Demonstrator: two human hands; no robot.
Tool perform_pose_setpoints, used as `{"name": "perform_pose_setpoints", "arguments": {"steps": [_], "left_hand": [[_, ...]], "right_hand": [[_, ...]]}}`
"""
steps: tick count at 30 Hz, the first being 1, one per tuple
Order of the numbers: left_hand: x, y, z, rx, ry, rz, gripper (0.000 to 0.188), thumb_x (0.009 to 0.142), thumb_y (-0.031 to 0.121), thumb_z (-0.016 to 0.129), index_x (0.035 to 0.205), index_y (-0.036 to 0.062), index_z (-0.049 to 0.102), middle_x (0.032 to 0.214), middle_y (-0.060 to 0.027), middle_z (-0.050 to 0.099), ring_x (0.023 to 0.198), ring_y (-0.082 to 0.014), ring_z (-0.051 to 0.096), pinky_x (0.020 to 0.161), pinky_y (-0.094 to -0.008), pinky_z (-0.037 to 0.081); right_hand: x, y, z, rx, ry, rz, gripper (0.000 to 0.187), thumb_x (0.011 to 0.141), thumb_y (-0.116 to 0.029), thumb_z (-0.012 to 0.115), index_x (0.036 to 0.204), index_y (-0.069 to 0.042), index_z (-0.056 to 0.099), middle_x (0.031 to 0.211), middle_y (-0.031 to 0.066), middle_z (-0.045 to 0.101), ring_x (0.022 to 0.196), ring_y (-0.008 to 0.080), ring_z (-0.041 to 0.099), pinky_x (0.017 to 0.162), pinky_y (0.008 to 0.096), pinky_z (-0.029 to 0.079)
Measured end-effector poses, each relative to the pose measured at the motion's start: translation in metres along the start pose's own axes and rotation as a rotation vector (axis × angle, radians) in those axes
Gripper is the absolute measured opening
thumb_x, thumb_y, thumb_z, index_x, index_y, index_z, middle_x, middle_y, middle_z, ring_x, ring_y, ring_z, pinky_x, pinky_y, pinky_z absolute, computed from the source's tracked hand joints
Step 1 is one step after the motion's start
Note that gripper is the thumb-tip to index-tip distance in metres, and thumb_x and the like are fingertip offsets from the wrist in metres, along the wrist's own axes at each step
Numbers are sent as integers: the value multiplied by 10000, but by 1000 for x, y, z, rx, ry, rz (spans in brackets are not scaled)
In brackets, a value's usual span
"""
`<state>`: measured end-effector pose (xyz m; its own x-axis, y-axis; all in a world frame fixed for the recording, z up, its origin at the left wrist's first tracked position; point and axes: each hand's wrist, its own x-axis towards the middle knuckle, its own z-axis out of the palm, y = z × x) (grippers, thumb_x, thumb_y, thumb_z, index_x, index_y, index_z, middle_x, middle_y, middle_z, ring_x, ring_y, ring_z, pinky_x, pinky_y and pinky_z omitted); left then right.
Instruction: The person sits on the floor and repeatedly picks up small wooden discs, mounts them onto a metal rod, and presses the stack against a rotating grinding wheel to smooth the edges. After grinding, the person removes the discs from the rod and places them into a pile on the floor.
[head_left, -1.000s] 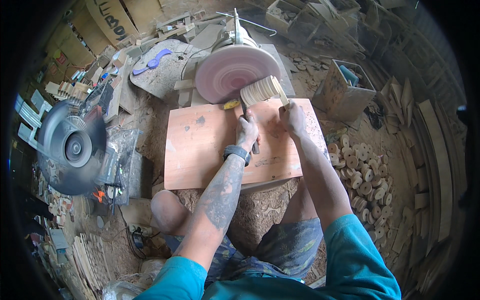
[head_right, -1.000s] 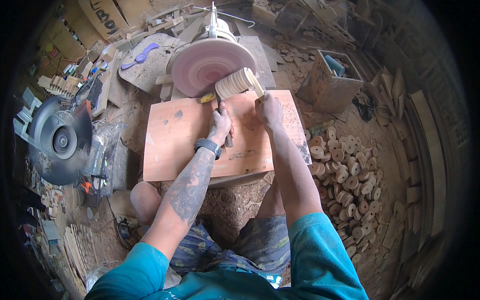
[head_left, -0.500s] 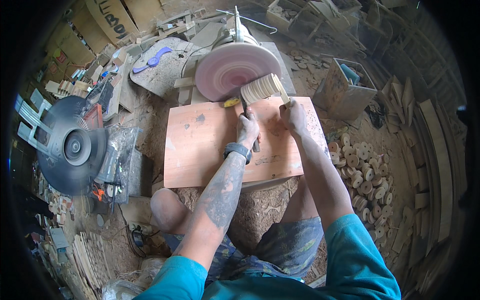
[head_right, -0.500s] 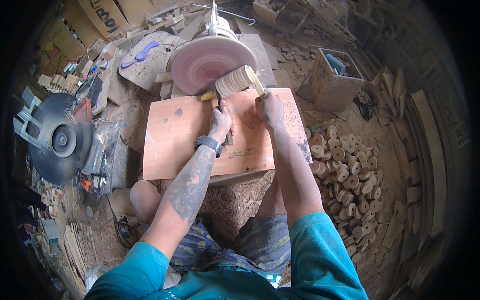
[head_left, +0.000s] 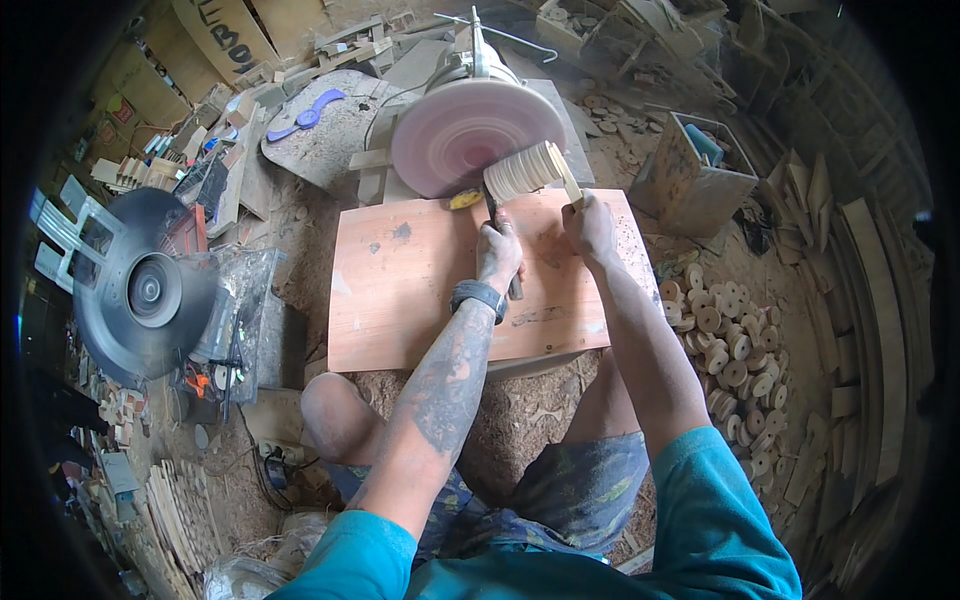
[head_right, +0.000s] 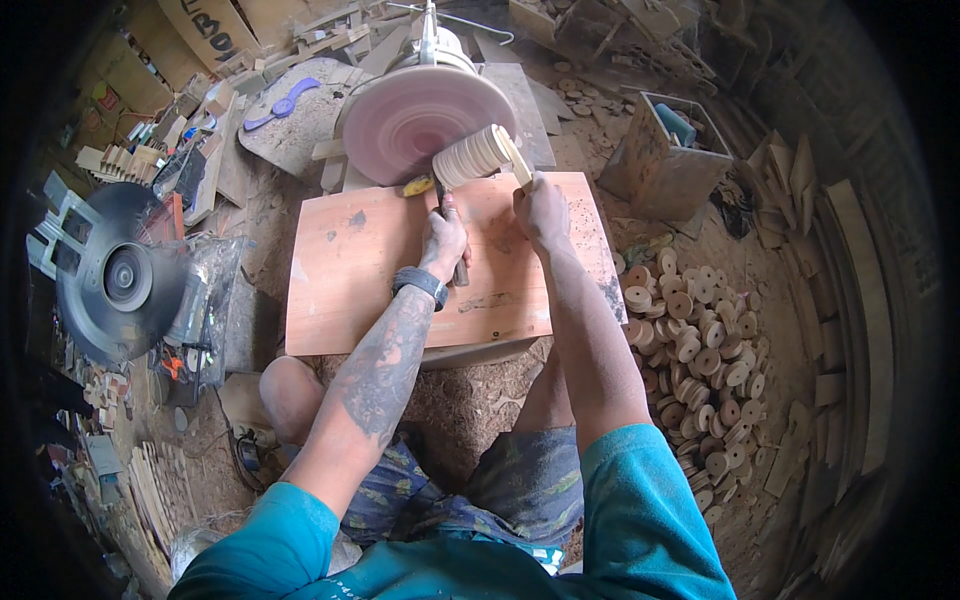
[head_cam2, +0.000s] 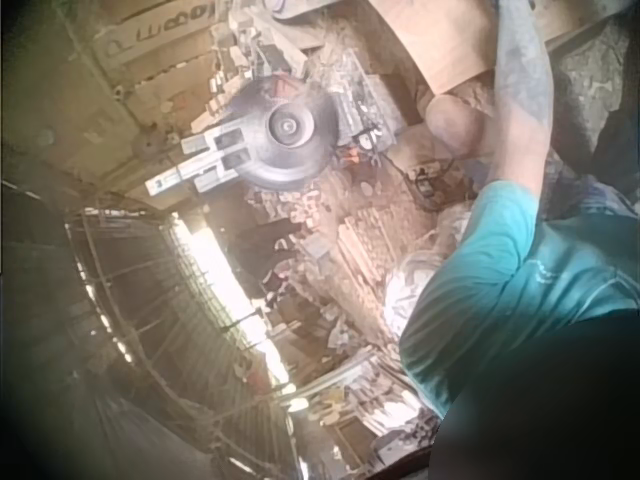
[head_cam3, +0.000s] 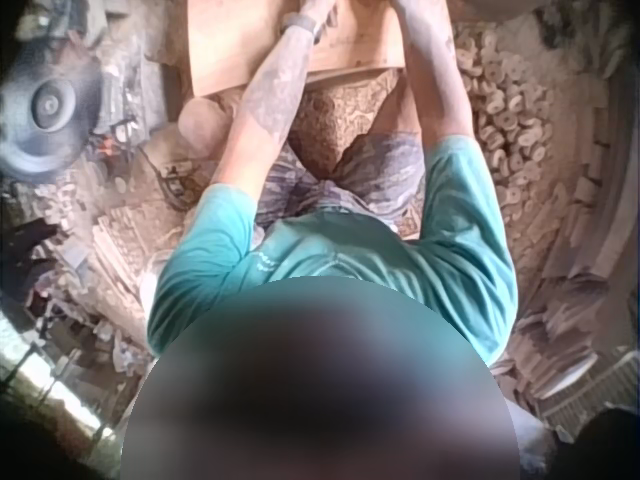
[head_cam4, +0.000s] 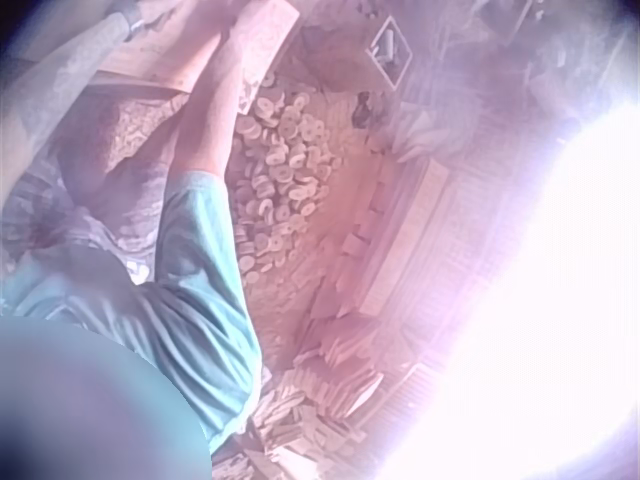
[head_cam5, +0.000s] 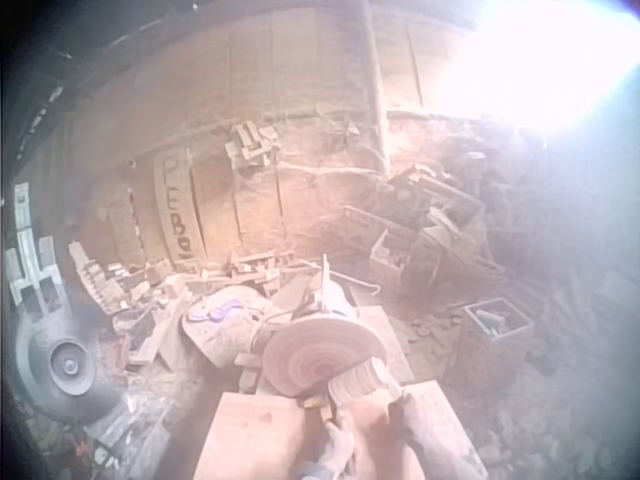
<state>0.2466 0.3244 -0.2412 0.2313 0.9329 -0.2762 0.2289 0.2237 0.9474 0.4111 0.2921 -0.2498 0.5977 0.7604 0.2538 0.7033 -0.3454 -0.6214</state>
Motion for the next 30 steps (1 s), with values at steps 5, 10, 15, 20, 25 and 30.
{"name": "perform_pose_setpoints", "arguments": {"steps": [5,10,15,20,25,30], "left_hand": [[0,0,0,20,-7,-17,591,1031,532,312,924,-27,470,538,-96,547,378,-219,559,338,-368,459],[0,2,0,23,-1,11,598,1031,529,319,914,-37,470,533,-92,543,378,-220,559,335,-363,459],[-3,3,1,16,13,8,599,1032,522,315,966,-56,461,542,-88,539,370,-218,548,331,-362,459],[-1,1,2,-16,19,4,594,1033,521,309,980,-51,462,542,-85,531,368,-216,542,331,-362,460],[2,-1,1,-28,-1,5,581,1033,529,302,949,-23,464,535,-80,520,366,-204,533,328,-361,452],[0,-1,3,-42,32,12,567,1030,548,298,857,26,436,489,-51,467,331,-183,492,305,-356,431]], "right_hand": [[-2,-3,-3,12,9,-13,213,854,-203,615,948,-13,633,846,271,673,834,463,650,756,545,507],[-2,-4,-3,19,40,-33,213,848,-190,615,944,-2,646,829,272,670,813,458,654,743,535,514],[1,-2,0,17,47,-36,213,846,-193,618,940,-10,675,829,267,673,807,450,660,735,525,522],[1,-2,0,26,27,1,212,847,-199,625,942,-18,680,838,265,676,819,441,663,744,524,522],[-1,-5,-2,13,27,9,216,849,-202,632,966,-24,671,855,257,680,834,442,660,754,524,520],[-2,-6,-5,17,15,7,213,852,-195,624,979,-29,666,853,259,678,831,444,660,748,526,521]]}}
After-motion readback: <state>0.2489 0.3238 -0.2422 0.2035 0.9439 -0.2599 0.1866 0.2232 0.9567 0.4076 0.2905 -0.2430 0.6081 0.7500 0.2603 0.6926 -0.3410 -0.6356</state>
